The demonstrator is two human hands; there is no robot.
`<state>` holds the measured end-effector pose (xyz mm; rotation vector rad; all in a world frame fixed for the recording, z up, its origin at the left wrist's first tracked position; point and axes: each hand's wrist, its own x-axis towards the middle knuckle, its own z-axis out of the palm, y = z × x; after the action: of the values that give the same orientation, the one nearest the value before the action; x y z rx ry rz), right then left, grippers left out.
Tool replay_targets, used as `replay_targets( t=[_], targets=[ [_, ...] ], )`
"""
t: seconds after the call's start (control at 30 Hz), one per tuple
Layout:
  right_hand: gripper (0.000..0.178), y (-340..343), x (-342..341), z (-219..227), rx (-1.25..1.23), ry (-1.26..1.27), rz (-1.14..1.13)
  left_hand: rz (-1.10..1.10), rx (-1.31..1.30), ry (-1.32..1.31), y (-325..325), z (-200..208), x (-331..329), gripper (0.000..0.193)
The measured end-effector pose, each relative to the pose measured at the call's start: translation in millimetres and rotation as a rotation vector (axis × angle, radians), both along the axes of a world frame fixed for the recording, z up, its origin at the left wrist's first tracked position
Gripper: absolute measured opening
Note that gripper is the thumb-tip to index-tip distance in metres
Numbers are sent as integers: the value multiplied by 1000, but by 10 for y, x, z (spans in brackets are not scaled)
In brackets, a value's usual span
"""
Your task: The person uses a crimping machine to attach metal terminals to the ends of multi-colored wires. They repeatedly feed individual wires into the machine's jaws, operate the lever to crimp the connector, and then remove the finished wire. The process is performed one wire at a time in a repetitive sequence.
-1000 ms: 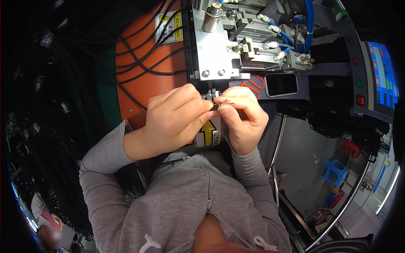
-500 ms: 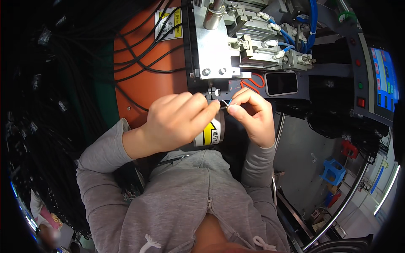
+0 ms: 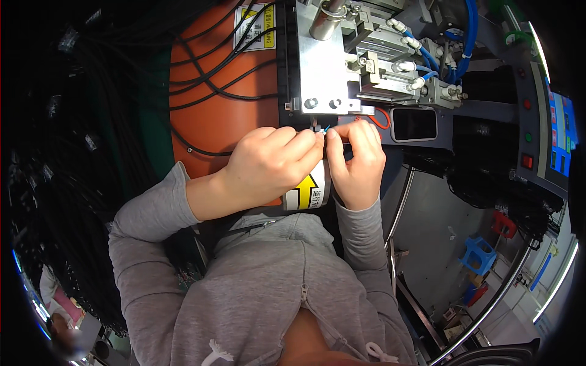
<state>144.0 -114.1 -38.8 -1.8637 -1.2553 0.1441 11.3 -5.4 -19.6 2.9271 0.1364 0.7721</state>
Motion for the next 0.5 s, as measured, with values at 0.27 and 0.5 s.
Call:
replay_targets(
  t=[0.27, 0.5],
  targets=[
    [6, 24, -5, -162, 171, 35, -12, 2, 18, 33, -12, -5, 9, 16],
    [5, -9, -41, -375, 137, 971, -52, -16, -36, 33, 20, -2, 40, 18]
  ],
)
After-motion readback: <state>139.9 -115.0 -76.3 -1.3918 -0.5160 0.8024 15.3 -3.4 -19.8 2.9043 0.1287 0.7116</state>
